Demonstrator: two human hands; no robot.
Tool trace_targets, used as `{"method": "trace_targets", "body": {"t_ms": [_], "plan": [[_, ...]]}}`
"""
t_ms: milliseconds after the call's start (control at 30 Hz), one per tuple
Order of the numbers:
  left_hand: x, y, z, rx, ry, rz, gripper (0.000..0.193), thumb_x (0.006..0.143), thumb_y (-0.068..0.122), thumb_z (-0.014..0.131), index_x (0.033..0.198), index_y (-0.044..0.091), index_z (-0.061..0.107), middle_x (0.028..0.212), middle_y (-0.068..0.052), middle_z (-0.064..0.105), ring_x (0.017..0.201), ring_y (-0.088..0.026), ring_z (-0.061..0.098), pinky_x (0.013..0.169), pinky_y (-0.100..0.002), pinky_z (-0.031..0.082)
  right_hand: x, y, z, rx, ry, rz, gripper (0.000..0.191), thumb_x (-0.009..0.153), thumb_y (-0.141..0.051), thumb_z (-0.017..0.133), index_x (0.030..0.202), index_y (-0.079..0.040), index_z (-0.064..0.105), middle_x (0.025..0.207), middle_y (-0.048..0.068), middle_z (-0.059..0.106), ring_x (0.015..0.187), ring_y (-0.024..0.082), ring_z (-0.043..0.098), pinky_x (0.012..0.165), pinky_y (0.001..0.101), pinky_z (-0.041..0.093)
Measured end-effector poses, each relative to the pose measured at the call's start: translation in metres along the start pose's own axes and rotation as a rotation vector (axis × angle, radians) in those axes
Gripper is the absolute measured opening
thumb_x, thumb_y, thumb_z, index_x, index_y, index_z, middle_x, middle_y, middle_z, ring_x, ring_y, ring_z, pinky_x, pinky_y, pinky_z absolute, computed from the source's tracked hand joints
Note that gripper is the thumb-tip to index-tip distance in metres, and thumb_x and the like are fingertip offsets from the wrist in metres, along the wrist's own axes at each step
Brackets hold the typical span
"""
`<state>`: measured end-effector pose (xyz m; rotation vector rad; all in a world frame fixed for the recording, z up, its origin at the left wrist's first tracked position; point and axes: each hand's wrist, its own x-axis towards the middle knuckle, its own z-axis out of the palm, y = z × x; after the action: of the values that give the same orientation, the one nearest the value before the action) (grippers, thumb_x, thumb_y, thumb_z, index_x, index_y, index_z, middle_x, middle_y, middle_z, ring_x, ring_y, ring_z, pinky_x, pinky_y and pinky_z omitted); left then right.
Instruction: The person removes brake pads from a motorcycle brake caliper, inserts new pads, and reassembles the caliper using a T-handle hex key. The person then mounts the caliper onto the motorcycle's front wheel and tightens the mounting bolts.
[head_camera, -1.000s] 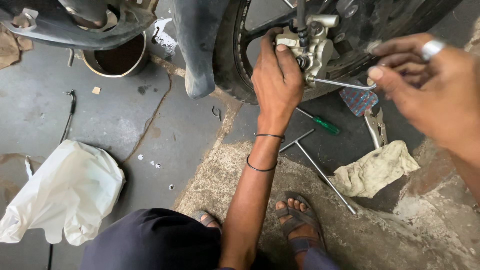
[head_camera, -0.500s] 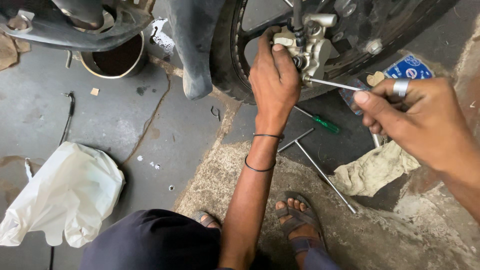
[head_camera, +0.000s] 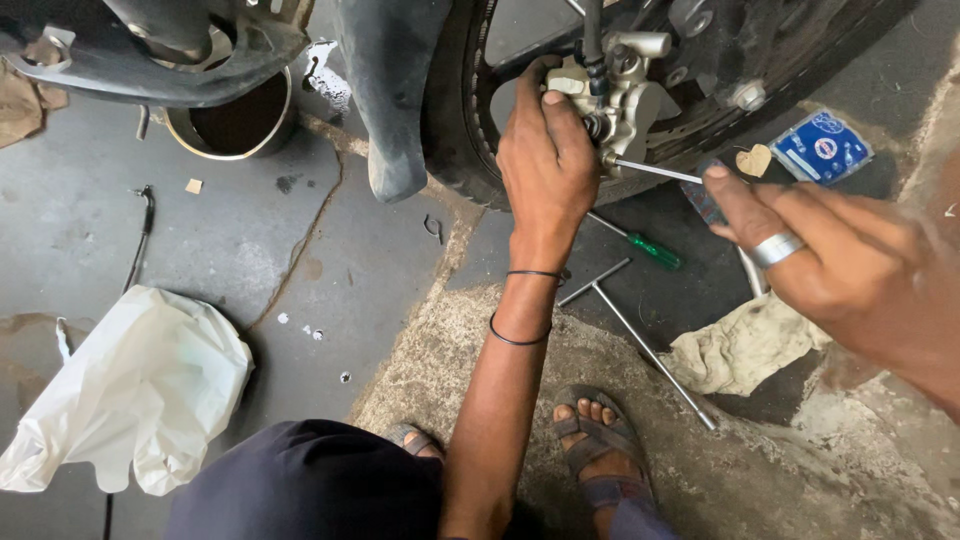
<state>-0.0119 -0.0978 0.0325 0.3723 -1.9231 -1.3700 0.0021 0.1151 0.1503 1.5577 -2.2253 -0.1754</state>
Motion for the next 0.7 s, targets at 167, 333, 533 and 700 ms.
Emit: {"method": "trace_targets", "body": {"t_ms": [167,333,533,700], "plan": [[-0.001,0.001,0.0,0.007,0.013,0.034,0.044,0.111,0.029,0.037,0.137,-0.001,0.057,0.112,-0.025,0.071,0.103,-0.043,0.071,0.092,-0.048,0.055,0.011,0.013,0.005,0.27,-0.052,0.246,0.016,0.099,-0.015,0.074,0.095,0.001,0.073,0.078,0.012,0.072,0.062,0.021,0.068,0.055,0.0319,0.054],[0.001,-0.001,-0.003,-0.01,0.0,0.009,0.044,0.109,0.029,0.039,0.136,0.0,0.056,0.113,-0.024,0.072,0.106,-0.042,0.071,0.092,-0.047,0.056,0.01,0.021,0.032,1.293,-0.109,0.973,0.029,0.108,-0.024,0.058,0.096,-0.002,0.071,0.07,0.008,0.066,0.058,0.016,0.062,0.048,0.0285,0.05],[0.0,0.001,-0.003,0.018,0.002,-0.014,0.043,0.108,0.028,0.039,0.135,0.0,0.058,0.111,-0.025,0.072,0.104,-0.043,0.071,0.091,-0.048,0.055,-0.011,0.002,0.041,0.887,0.165,0.736,0.024,0.113,-0.022,0.063,0.107,0.0,0.071,0.085,0.011,0.069,0.074,0.015,0.066,0.06,0.0277,0.051],[0.002,0.001,-0.002,0.024,0.013,0.012,0.043,0.109,0.027,0.039,0.135,-0.001,0.057,0.112,-0.024,0.072,0.105,-0.043,0.071,0.091,-0.047,0.056,-0.003,-0.006,0.021,0.134,0.159,0.36,0.032,0.099,-0.028,0.075,0.107,0.004,0.077,0.084,0.014,0.07,0.069,0.021,0.065,0.059,0.0313,0.052]]}}
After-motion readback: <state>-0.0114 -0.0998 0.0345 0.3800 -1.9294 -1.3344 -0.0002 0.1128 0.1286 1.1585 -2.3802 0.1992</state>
